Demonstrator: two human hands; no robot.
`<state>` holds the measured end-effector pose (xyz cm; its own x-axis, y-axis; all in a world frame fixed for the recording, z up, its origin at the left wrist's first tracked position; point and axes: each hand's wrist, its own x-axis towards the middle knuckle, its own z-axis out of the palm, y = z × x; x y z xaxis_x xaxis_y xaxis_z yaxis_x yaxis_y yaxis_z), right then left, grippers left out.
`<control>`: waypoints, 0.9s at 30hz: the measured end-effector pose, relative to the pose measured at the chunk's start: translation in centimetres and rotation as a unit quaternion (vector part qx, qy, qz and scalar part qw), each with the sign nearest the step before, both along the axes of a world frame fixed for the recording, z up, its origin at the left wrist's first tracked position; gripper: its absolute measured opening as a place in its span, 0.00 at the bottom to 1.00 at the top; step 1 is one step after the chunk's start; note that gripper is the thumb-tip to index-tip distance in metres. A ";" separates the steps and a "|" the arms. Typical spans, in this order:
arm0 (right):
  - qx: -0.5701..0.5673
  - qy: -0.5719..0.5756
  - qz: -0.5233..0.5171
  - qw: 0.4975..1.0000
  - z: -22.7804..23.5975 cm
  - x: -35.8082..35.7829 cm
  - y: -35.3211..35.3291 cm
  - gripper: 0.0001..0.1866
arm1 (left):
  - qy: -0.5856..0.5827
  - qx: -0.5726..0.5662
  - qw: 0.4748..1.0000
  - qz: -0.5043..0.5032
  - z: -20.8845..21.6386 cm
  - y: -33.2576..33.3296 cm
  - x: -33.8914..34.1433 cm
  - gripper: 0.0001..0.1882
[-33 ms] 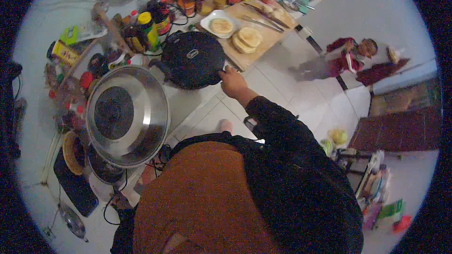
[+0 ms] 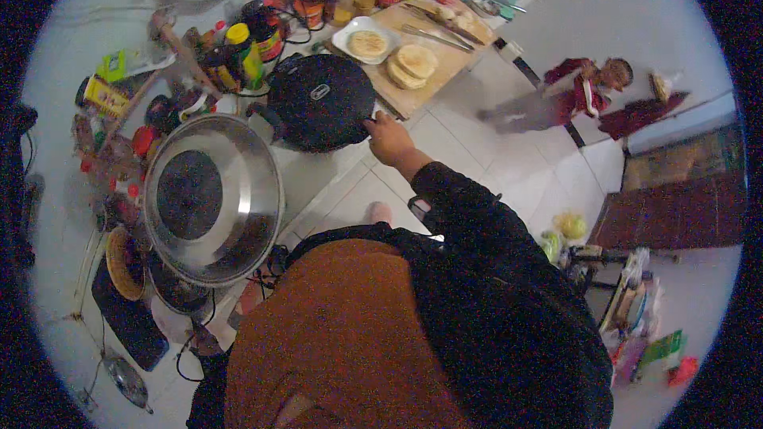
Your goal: The person fills round tortillas with a meat mixture from a bowl using a spoon, folds them, and places them into a metal bowl. The person also uses tongs to move tortillas on a griddle and washes a bowl in the sink.
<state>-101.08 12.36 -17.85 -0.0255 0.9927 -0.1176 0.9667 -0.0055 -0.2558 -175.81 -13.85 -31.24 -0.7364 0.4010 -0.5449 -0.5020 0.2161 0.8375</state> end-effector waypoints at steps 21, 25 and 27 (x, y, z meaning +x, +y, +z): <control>0.036 0.225 -0.044 0.973 -8.5 35.3 3.9 0.17 | 0.065 -0.048 0.866 -0.494 13.3 5.2 35.1 0.13; -0.108 0.451 -0.194 0.864 -11.0 34.5 11.8 0.25 | 0.109 -0.021 0.830 -0.546 24.9 13.2 47.7 0.11; -0.098 0.396 -0.188 0.893 -12.0 32.9 15.3 0.27 | 0.072 0.056 0.789 -0.607 28.2 17.6 54.5 0.12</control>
